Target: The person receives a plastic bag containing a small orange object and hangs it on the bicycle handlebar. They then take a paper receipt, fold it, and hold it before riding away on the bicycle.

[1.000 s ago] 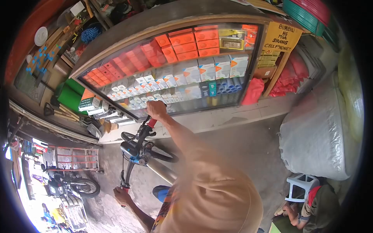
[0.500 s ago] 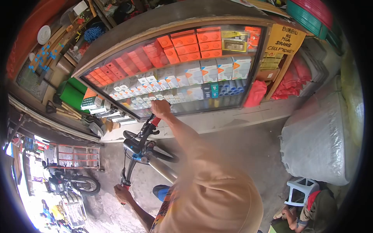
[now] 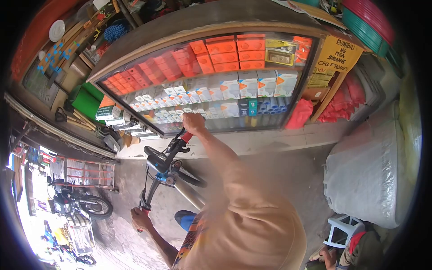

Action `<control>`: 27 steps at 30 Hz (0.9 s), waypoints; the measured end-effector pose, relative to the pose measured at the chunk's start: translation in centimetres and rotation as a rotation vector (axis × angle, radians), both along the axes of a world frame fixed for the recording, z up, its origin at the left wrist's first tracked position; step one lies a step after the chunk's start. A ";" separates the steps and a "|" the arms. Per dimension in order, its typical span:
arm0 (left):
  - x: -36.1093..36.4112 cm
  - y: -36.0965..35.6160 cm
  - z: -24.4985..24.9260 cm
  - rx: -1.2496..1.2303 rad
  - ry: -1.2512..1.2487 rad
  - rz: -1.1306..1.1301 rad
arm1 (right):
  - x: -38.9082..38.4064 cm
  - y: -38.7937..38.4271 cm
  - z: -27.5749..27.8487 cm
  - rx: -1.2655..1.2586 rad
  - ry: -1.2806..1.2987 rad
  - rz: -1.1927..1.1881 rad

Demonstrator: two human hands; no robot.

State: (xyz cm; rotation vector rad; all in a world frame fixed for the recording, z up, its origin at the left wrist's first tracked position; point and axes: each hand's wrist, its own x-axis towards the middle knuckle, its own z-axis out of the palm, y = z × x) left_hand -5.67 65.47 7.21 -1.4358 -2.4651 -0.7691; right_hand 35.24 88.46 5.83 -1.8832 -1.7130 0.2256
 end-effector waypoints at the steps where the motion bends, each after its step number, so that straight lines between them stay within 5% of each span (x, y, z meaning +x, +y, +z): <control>1: 0.0 0.0 -0.1 -0.002 0.001 -0.001 | 0.1 0.0 0.0 0.011 -0.003 0.007; 27: -0.7 0.9 0.0 -0.198 -0.100 0.020 | 0.7 0.4 -0.9 0.131 0.085 0.012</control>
